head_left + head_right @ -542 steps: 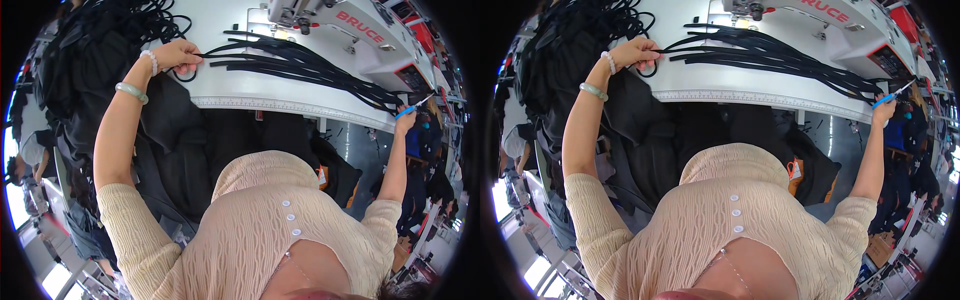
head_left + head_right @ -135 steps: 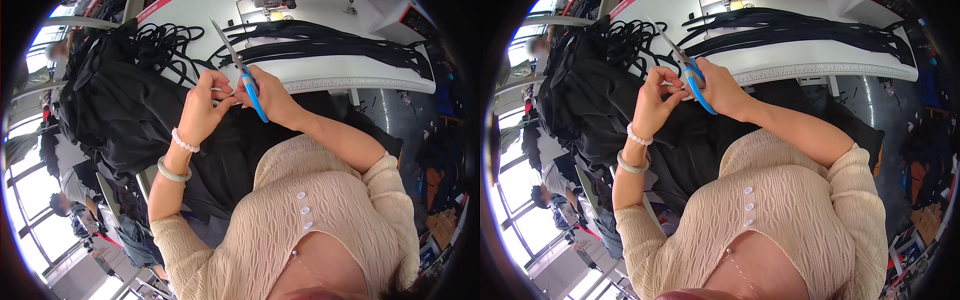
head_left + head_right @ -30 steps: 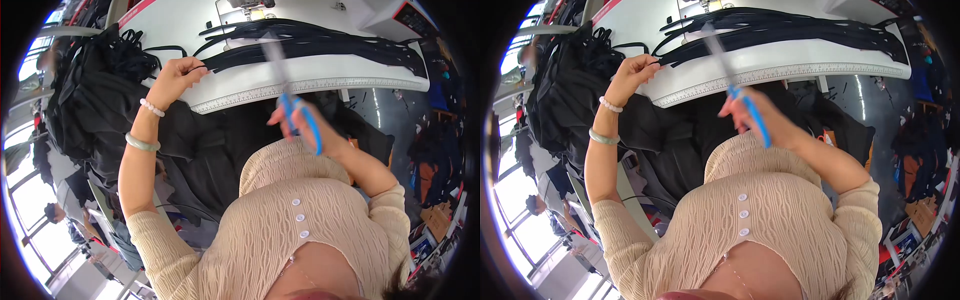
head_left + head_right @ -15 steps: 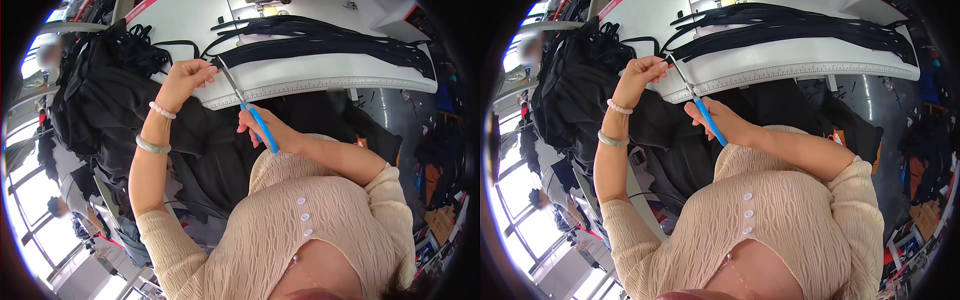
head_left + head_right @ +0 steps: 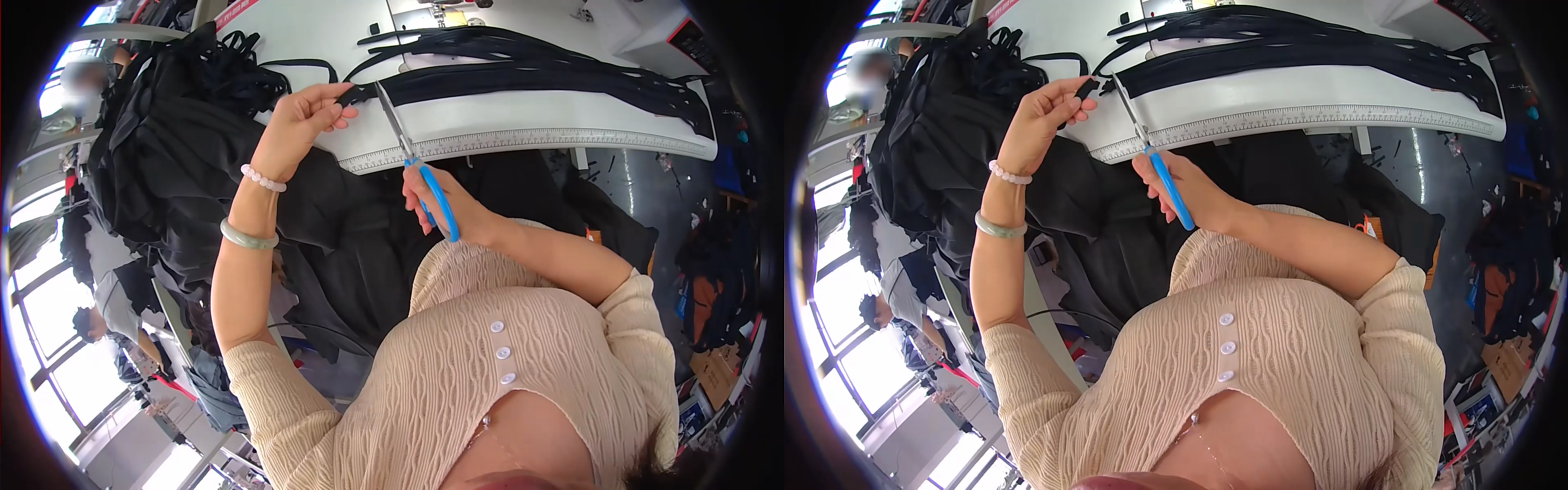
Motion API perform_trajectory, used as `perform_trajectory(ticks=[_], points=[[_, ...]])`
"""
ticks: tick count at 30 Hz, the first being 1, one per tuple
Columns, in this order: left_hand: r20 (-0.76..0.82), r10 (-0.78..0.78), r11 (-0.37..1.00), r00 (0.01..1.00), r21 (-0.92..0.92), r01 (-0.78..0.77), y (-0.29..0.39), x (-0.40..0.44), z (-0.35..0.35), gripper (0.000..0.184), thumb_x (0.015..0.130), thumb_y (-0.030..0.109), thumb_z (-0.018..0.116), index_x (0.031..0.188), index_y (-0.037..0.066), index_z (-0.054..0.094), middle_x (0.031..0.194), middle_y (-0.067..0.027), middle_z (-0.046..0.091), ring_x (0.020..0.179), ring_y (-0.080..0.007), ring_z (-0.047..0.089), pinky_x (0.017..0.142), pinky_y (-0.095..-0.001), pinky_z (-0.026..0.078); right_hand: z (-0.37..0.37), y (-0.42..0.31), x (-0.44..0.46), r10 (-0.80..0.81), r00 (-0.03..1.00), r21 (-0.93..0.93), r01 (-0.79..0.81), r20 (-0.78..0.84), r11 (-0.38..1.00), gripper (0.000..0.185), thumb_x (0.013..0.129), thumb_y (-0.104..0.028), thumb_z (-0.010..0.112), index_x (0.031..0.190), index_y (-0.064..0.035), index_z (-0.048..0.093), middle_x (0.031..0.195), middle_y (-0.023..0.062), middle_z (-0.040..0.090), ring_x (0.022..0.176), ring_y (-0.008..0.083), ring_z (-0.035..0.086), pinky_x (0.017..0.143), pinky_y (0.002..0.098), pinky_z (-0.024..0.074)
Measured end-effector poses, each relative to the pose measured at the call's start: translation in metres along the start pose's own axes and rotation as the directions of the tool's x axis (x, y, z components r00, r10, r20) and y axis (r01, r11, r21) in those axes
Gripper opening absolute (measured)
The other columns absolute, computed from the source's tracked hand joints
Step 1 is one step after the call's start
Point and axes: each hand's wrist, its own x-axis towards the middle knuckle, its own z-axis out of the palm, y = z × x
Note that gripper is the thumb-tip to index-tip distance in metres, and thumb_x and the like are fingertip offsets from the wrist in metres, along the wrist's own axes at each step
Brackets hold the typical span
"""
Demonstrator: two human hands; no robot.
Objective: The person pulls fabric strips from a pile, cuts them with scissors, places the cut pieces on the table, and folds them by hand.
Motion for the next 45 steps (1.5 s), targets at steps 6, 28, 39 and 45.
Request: perform_trajectory(ticks=[6,28,39,45], points=[[-0.026,-0.016,1.000,1.000,-0.023,0.016,0.001,-0.003,-0.006,0.036,0.091,0.003,0.053,0.125,-0.008,0.046,0.090,-0.0086,0.067,0.091,-0.0131,0.063,0.076,-0.0204,0.047,0.000,0.011,0.001,-0.063,0.995,-0.328,0.084,0.075,0.941,0.036,0.095,-0.040,0.046,0.090,-0.0052,0.042,0.083,0.0054,0.051,0.062,0.0073,0.046,0.051,0.0235,0.0414],[-0.113,0.042,0.999,0.993,0.011,-0.041,0.001,-0.016,-0.019,0.045,0.088,-0.003,0.050,0.131,-0.003,0.039,0.096,-0.0059,0.057,0.087,-0.0124,0.060,0.075,-0.0222,0.044,0.018,-0.002,0.010,0.103,0.991,-0.221,-0.082,0.084,0.972,0.042,0.092,-0.048,0.047,0.093,-0.0066,0.049,0.081,0.0051,0.048,0.058,0.0066,0.045,0.052,0.0218,0.0426],[-0.077,0.005,0.999,0.997,-0.052,-0.009,0.005,-0.020,-0.019,0.056,0.085,-0.006,0.052,0.136,-0.002,0.030,0.105,-0.0105,0.059,0.087,-0.0146,0.062,0.074,-0.0231,0.045,0.022,0.003,0.023,0.063,0.995,-0.196,-0.047,0.076,0.979,0.046,0.091,-0.051,0.049,0.094,-0.0054,0.049,0.083,0.0056,0.050,0.059,0.0068,0.046,0.051,0.0220,0.0427],[-0.068,-0.020,0.998,0.997,-0.065,0.016,0.005,-0.022,-0.020,0.060,0.085,-0.004,0.055,0.137,-0.002,0.028,0.105,-0.0108,0.059,0.088,-0.0161,0.063,0.074,-0.0232,0.046,0.024,0.002,0.024,-0.010,0.999,-0.216,0.019,0.045,0.976,0.045,0.090,-0.050,0.051,0.087,-0.0056,0.048,0.075,0.0027,0.049,0.054,0.0057,0.046,0.047,0.0210,0.0419]])
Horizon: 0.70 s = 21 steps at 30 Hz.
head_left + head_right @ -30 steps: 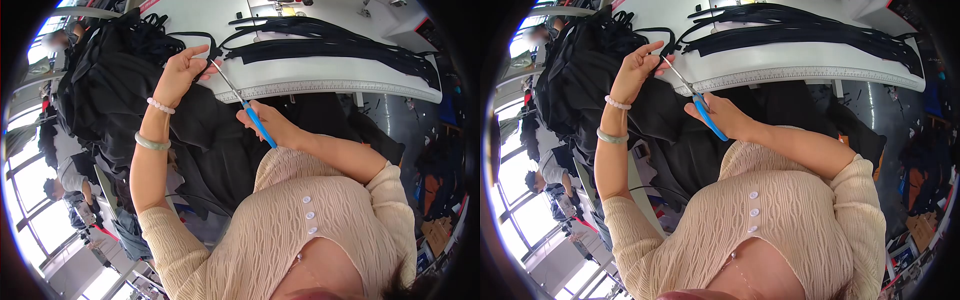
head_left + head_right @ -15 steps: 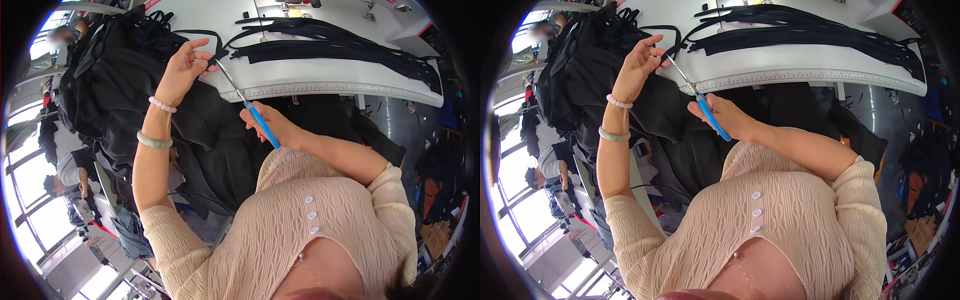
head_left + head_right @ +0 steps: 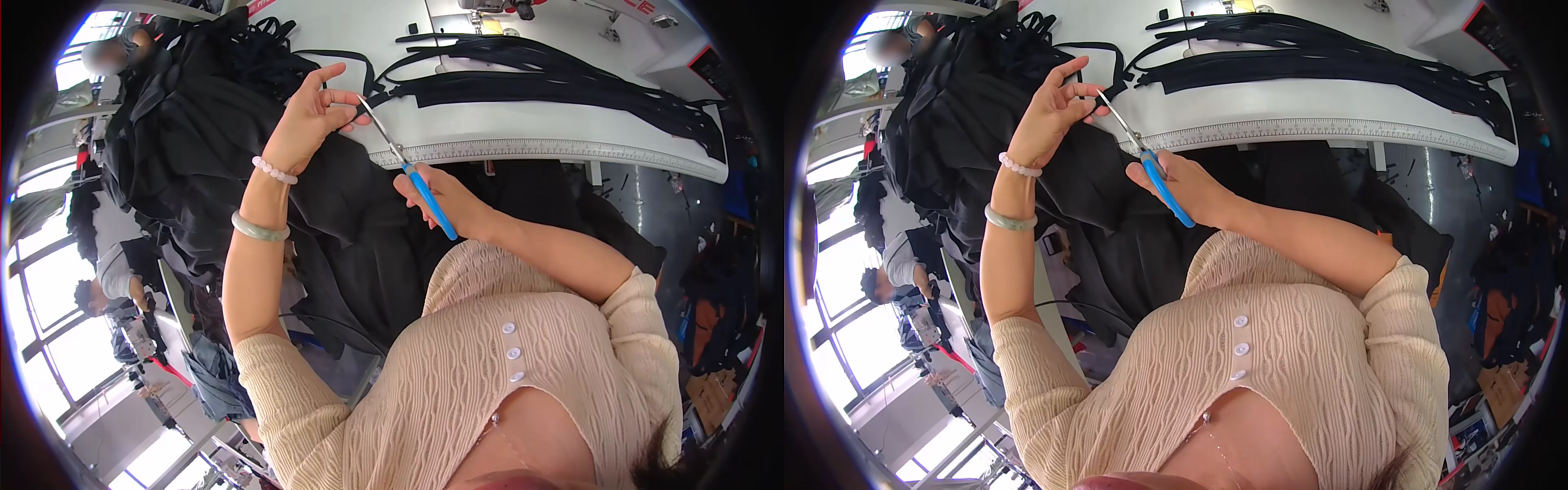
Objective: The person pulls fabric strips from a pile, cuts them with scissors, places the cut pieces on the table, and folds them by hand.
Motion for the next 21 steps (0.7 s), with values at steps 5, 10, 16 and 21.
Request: perform_trajectory(ticks=[5,10,16,21], points=[[0.006,-0.029,0.999,1.000,0.046,0.029,0.000,-0.002,-0.001,0.059,0.085,-0.004,0.055,0.138,-0.001,0.028,0.107,-0.0114,0.058,0.085,-0.0151,0.063,0.072,-0.0225,0.046,-0.004,-0.002,-0.002,0.105,0.993,0.018,-0.107,0.058,0.994,0.044,0.090,-0.048,0.053,0.075,-0.0064,0.048,0.061,-0.0011,0.046,0.045,0.0050,0.047,0.041,0.0195,0.0418],[-0.043,-0.045,0.953,0.998,0.299,0.056,-0.004,-0.004,-0.011,0.056,0.083,-0.003,0.054,0.135,0.001,0.035,0.106,-0.0090,0.057,0.075,-0.0110,0.059,0.068,-0.0212,0.045,-0.005,0.011,-0.015,0.135,0.988,0.109,-0.143,0.080,0.984,0.047,0.089,-0.050,0.053,0.071,-0.0065,0.048,0.056,0.0002,0.046,0.042,0.0067,0.048,0.039,0.0210,0.0428],[-0.079,0.424,0.356,0.902,0.930,-0.087,-0.015,0.012,-0.007,0.072,0.070,0.018,0.074,0.134,0.017,0.040,0.101,-0.0161,0.055,0.076,-0.0282,0.062,0.070,-0.0363,0.051,-0.024,0.038,-0.032,0.160,0.983,0.128,-0.171,0.090,0.977,0.042,0.089,-0.045,0.055,0.071,-0.0069,0.049,0.058,0.0005,0.049,0.044,0.0064,0.049,0.041,0.0207,0.0417],[-0.113,0.232,0.087,0.966,0.992,0.095,-0.011,0.036,0.000,0.106,0.059,0.035,0.082,0.144,0.025,0.020,0.109,-0.0224,0.050,0.078,-0.0348,0.064,0.069,-0.0390,0.054,-0.069,0.044,-0.055,-0.094,0.992,-0.522,0.124,0.085,0.844,0.035,0.083,-0.029,0.067,0.074,-0.0007,0.049,0.071,0.0165,0.058,0.053,0.0256,0.056,0.052,0.0367,0.0428]])
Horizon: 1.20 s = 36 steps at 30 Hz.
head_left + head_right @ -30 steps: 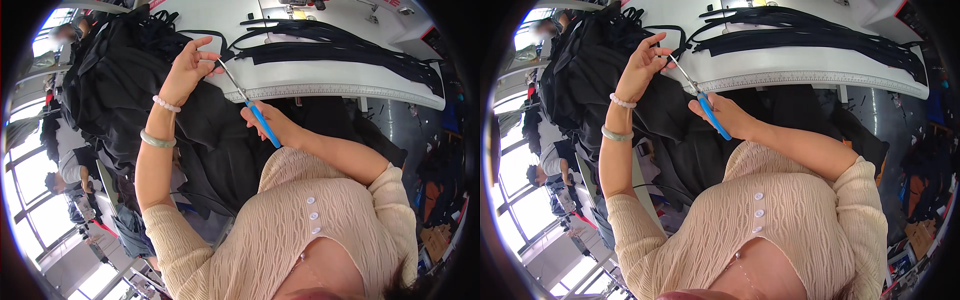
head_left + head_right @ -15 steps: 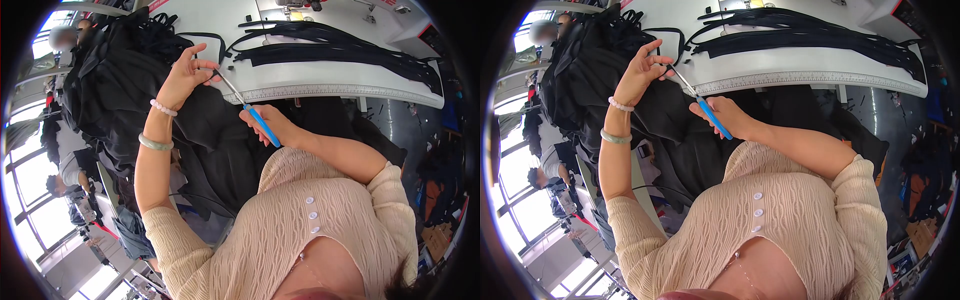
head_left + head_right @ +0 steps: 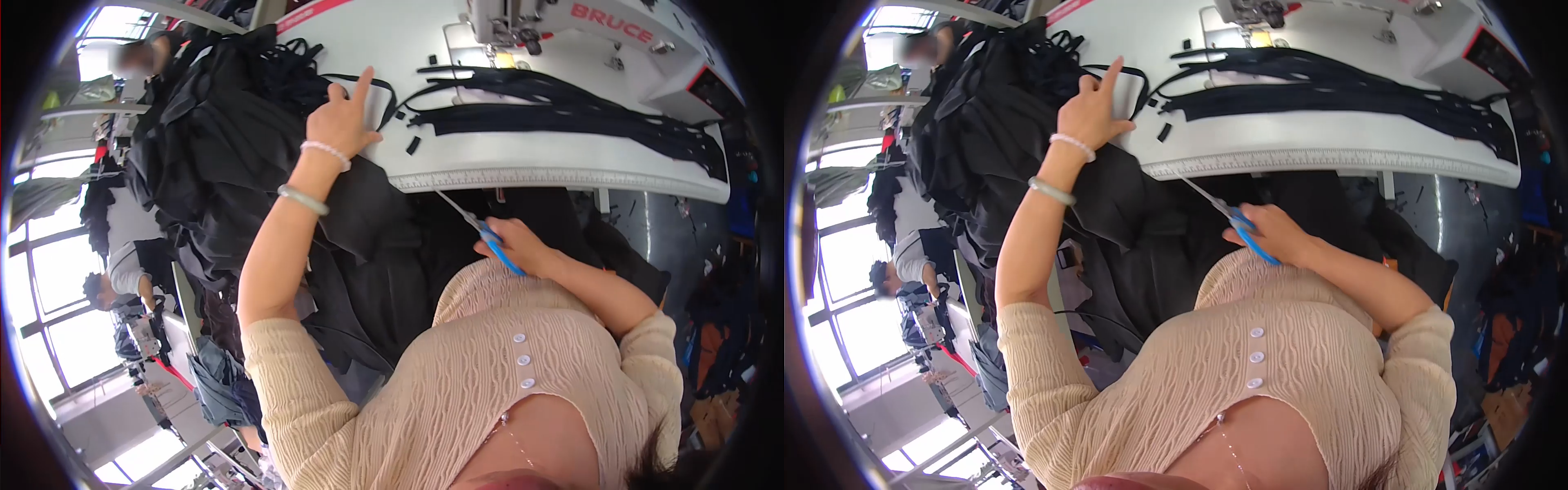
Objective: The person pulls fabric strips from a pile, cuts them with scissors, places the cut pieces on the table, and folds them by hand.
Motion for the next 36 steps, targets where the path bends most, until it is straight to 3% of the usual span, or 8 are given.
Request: perform_trajectory(ticks=[8,12,14,22,25,30,33,36], points=[[-0.011,-0.242,0.929,0.970,0.286,0.235,-0.058,0.069,0.007,0.100,0.070,0.016,0.070,0.148,0.028,0.007,0.141,-0.0394,0.016,0.082,-0.0341,0.067,0.070,-0.0374,0.055,-0.040,0.061,-0.051,-0.058,0.993,-0.366,0.017,-0.101,0.931,0.035,0.075,-0.029,0.072,0.077,-0.0003,0.051,0.073,0.0174,0.055,0.066,0.0399,0.058,0.058,0.0429,0.0460],[0.082,-0.539,0.796,0.838,0.376,0.475,-0.096,0.101,0.014,0.120,0.056,0.034,0.083,0.147,0.023,0.006,0.134,-0.0380,0.033,0.112,-0.0372,0.055,0.085,-0.0411,0.051,-0.040,0.068,-0.051,-0.063,0.991,-0.335,0.020,-0.120,0.942,0.035,0.074,-0.029,0.072,0.078,-0.0006,0.052,0.075,0.0172,0.056,0.068,0.0397,0.059,0.060,0.0437,0.0479],[0.428,-0.499,0.861,0.754,0.141,0.489,-0.142,0.118,0.034,0.103,0.065,0.034,0.076,0.147,0.024,0.014,0.137,-0.0265,0.039,0.124,-0.0339,0.046,0.087,-0.0405,0.050,-0.040,0.072,-0.047,-0.088,0.991,-0.360,0.045,-0.105,0.932,0.035,0.074,-0.029,0.072,0.077,-0.0006,0.052,0.075,0.0169,0.057,0.067,0.0392,0.059,0.060,0.0432,0.0485],[0.014,-0.180,0.911,0.984,-0.375,0.172,-0.226,0.129,0.033,0.061,0.067,0.022,0.070,0.120,-0.004,0.054,0.114,-0.0280,0.058,0.107,-0.0368,0.058,0.093,-0.0390,0.046,-0.046,0.077,-0.045,-0.056,0.991,-0.293,0.019,-0.119,0.956,0.036,0.071,-0.026,0.074,0.073,-0.0007,0.049,0.071,0.0164,0.055,0.064,0.0380,0.059,0.056,0.0421,0.0472],[-0.179,-0.417,0.843,0.891,-0.442,0.306,-0.293,0.141,-0.059,0.064,0.065,0.031,0.071,0.114,-0.009,0.057,0.112,-0.0280,0.059,0.108,-0.0352,0.057,0.094,-0.0377,0.044,-0.050,0.065,-0.041,-0.012,0.994,-0.291,-0.021,-0.110,0.957,0.037,0.071,-0.026,0.076,0.074,-0.0009,0.049,0.071,0.0160,0.055,0.064,0.0375,0.059,0.057,0.0420,0.0474],[-0.698,-0.476,0.759,0.535,-0.020,0.650,-0.460,0.119,-0.208,0.059,0.073,0.041,0.068,0.118,0.004,0.056,0.111,-0.0193,0.062,0.106,-0.0360,0.058,0.089,-0.0431,0.045,-0.047,0.060,-0.037,0.092,0.987,-0.250,-0.122,-0.129,0.961,0.039,0.070,-0.028,0.078,0.075,-0.0006,0.050,0.073,0.0163,0.056,0.064,0.0375,0.058,0.059,0.0418,0.0477],[-0.768,-0.354,0.699,0.534,0.162,0.696,-0.515,0.097,-0.204,0.055,0.078,0.032,0.064,0.126,0.008,0.049,0.106,-0.0222,0.063,0.100,-0.0404,0.059,0.084,-0.0467,0.046,-0.047,0.055,-0.033,0.091,0.989,-0.285,-0.120,-0.114,0.951,0.039,0.070,-0.030,0.077,0.077,-0.0002,0.052,0.075,0.0171,0.056,0.066,0.0378,0.058,0.060,0.0419,0.0478],[-0.453,-0.573,0.715,0.684,0.133,0.687,-0.488,0.090,-0.124,0.049,0.083,0.026,0.058,0.128,0.009,0.047,0.110,-0.0231,0.061,0.111,-0.0361,0.055,0.089,-0.0432,0.045,-0.050,0.043,-0.031,0.122,0.987,-0.329,-0.151,-0.107,0.932,0.040,0.071,-0.033,0.075,0.082,0.0000,0.055,0.079,0.0176,0.057,0.068,0.0380,0.058,0.061,0.0419,0.0482]])
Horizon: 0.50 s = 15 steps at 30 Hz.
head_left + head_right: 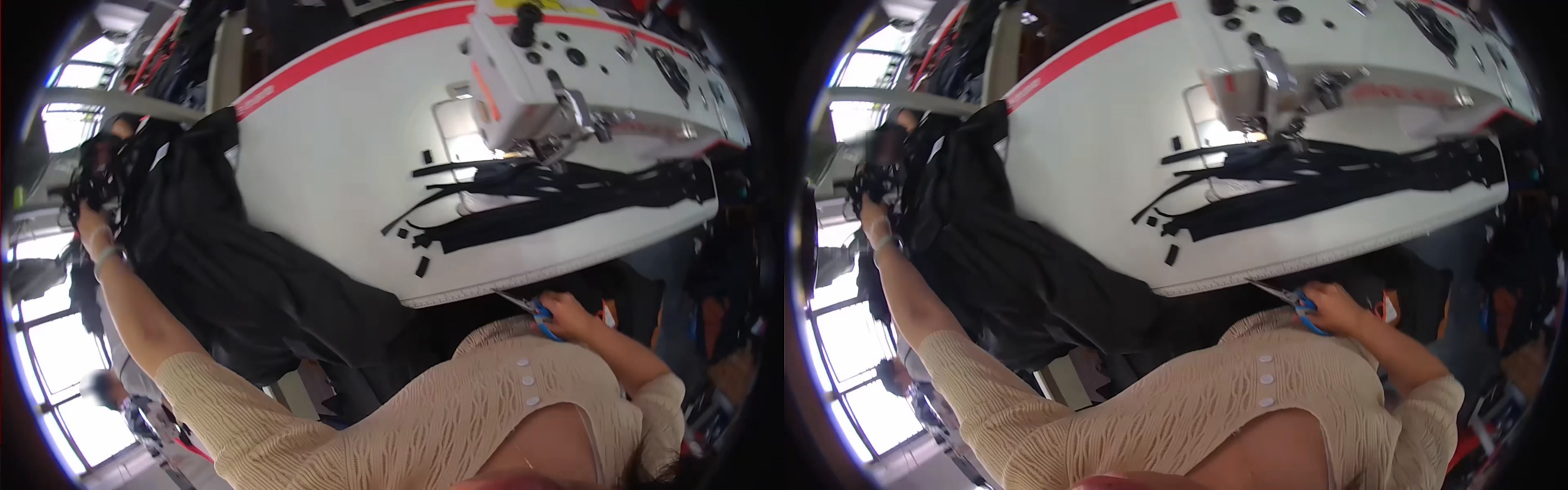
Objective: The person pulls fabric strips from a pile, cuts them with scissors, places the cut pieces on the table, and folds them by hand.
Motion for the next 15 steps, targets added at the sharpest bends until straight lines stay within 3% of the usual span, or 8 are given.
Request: perform_trajectory(ticks=[4,5,6,8,10,12,14,15], points=[[0.394,-0.274,0.952,0.877,0.238,0.191,0.057,-0.084,0.084,0.062,0.083,0.032,0.057,0.140,0.026,0.032,0.136,-0.0206,0.041,0.127,-0.0427,0.038,0.101,-0.0487,0.037,-0.003,0.001,-0.004,-0.029,0.999,-0.057,0.027,-0.029,0.998,0.041,0.070,-0.034,0.075,0.083,-0.0008,0.056,0.080,0.0160,0.058,0.069,0.0364,0.059,0.060,0.0417,0.0487],[0.387,-0.223,0.973,0.895,0.144,0.180,0.034,-0.069,0.119,0.075,0.081,0.030,0.059,0.144,0.032,0.019,0.143,-0.0249,0.027,0.126,-0.0505,0.034,0.102,-0.0560,0.033,-0.004,0.002,-0.007,-0.036,0.999,-0.058,0.034,-0.024,0.998,0.041,0.069,-0.034,0.075,0.084,-0.0011,0.056,0.079,0.0154,0.058,0.070,0.0359,0.059,0.060,0.0414,0.0488],[0.325,-0.151,0.987,0.934,0.094,0.127,0.019,-0.054,0.139,0.081,0.079,0.027,0.061,0.145,0.033,0.015,0.142,-0.0296,0.026,0.126,-0.0505,0.034,0.101,-0.0562,0.034,-0.006,0.004,-0.012,-0.047,0.998,-0.060,0.046,-0.029,0.997,0.040,0.069,-0.034,0.076,0.084,-0.0016,0.056,0.079,0.0146,0.058,0.069,0.0351,0.059,0.059,0.0411,0.0487],[0.143,-0.070,0.994,0.987,0.092,0.057,0.034,-0.057,0.112,0.085,0.078,0.024,0.063,0.145,0.035,0.011,0.144,-0.0273,0.024,0.123,-0.0500,0.039,0.099,-0.0575,0.035,-0.011,0.009,-0.019,-0.090,0.996,-0.073,0.088,-0.029,0.993,0.040,0.067,-0.033,0.077,0.084,-0.0026,0.057,0.078,0.0129,0.057,0.069,0.0335,0.060,0.058,0.0404,0.0486],[0.157,-0.002,0.963,0.988,0.267,-0.040,0.130,-0.124,-0.011,0.082,0.079,0.023,0.064,0.144,0.034,0.015,0.147,-0.0223,0.021,0.118,-0.0472,0.045,0.097,-0.0528,0.039,-0.020,0.012,-0.027,-0.200,0.976,-0.132,0.188,-0.087,0.973,0.041,0.064,-0.033,0.079,0.081,-0.0041,0.056,0.074,0.0100,0.052,0.064,0.0299,0.057,0.054,0.0370,0.0468],[-0.171,0.359,0.890,0.917,0.358,-0.282,0.173,-0.170,-0.047,0.069,0.081,0.019,0.063,0.141,0.026,0.029,0.143,-0.0168,0.032,0.115,-0.0402,0.051,0.094,-0.0449,0.043,-0.043,0.003,-0.033,-0.283,0.948,-0.172,0.257,-0.145,0.951,0.042,0.063,-0.033,0.080,0.080,-0.0044,0.054,0.072,0.0092,0.049,0.061,0.0284,0.054,0.052,0.0354,0.0454],[-0.270,0.621,0.764,0.736,-0.003,-0.645,0.205,-0.210,-0.068,0.047,0.079,0.014,0.063,0.125,0.017,0.051,0.127,-0.0106,0.052,0.100,-0.0275,0.061,0.082,-0.0359,0.048,-0.071,0.004,-0.040,-0.360,0.901,-0.314,0.279,-0.242,0.908,0.043,0.059,-0.031,0.081,0.078,-0.0040,0.053,0.071,0.0087,0.045,0.059,0.0270,0.051,0.050,0.0352,0.0417],[-0.112,0.597,0.717,0.794,-0.370,-0.591,0.226,-0.239,-0.078,0.039,0.079,0.011,0.062,0.117,0.013,0.056,0.116,-0.0100,0.057,0.093,-0.0249,0.062,0.077,-0.0340,0.049,-0.089,-0.005,-0.043,-0.315,0.897,-0.359,0.196,-0.310,0.912,0.041,0.060,-0.027,0.081,0.077,-0.0038,0.053,0.070,0.0103,0.046,0.059,0.0288,0.051,0.050,0.0365,0.0414]])
